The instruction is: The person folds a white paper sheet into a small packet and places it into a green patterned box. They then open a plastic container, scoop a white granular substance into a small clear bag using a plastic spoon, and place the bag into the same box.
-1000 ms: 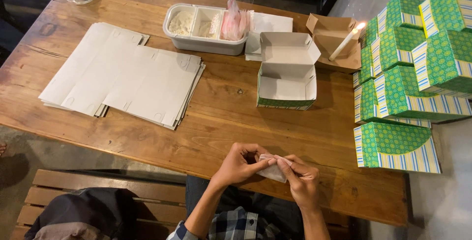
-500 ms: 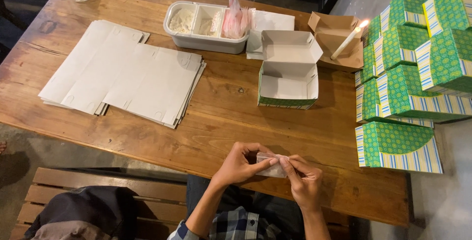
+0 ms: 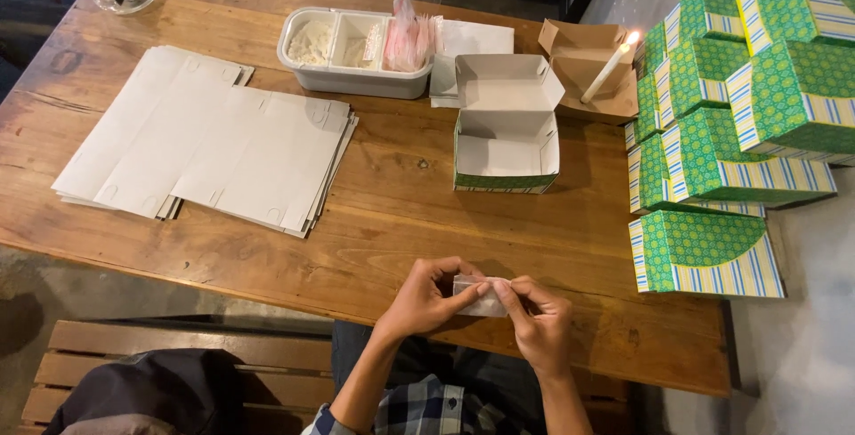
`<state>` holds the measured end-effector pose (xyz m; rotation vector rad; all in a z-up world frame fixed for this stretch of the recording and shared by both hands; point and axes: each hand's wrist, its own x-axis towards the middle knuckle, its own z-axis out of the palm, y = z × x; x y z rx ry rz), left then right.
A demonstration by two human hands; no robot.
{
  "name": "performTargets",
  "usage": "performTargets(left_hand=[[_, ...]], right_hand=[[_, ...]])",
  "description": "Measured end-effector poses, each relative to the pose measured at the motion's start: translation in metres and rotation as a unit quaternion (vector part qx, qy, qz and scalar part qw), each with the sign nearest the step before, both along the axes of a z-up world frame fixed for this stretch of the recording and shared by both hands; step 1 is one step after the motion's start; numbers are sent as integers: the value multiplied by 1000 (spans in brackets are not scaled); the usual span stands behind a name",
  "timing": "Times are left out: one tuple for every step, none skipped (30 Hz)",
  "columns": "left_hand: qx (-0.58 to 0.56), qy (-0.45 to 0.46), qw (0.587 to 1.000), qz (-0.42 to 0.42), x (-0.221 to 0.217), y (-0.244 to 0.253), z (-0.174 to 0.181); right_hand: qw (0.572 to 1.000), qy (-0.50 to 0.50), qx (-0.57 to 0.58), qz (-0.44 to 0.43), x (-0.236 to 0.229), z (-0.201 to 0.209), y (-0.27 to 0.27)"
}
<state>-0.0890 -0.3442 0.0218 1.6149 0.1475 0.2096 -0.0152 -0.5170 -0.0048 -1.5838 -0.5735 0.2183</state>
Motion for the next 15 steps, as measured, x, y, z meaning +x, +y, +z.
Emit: performTargets(left_hand=[[1,0,1000,0,0,0,-3],[-10,-10,1000,-2,1,1,-7],[-21,-19,1000,-4,1,2,-9],[-20,-19,1000,-3,2,2,-9],[-22,-22,999,9,2,1,-9],[-25,-25,999,22,1,0,-9],[-23,-25,999,24,0,0,-8],[-18,-43,999,26,-1,0,-7],[-13,-61,998,29,-2,1,-5],[-10,-62,997,32,-1,1,-6],[-3,-73,997,37,-2,1,-7],[4,-84,996,41,-2,1,-8],[6,-85,995,43,-3,1,-7],[-11,-81,996,44,-4,1,-6],[-28,-77,996,45,-4,0,-5]], right_hand=[[1000,0,1,0,0,0,-1],[1000,-6,2,-15,0,0,-1],[999,-12,4,-29,0,0,-1],[1000,-12,5,-29,1,0,-1],[999,11,9,-31,1,-1,-2],[999,34,13,-33,1,-1,-3],[999,34,15,-31,2,0,-2],[998,62,2,-21,2,0,-2],[996,90,-10,-9,3,1,0],[996,88,-9,-6,5,2,1],[996,92,-2,-14,4,2,3],[995,95,6,-22,4,3,4],[995,94,7,-19,4,0,6],[998,60,23,-26,3,-3,8],[998,27,37,-34,3,-7,9]])
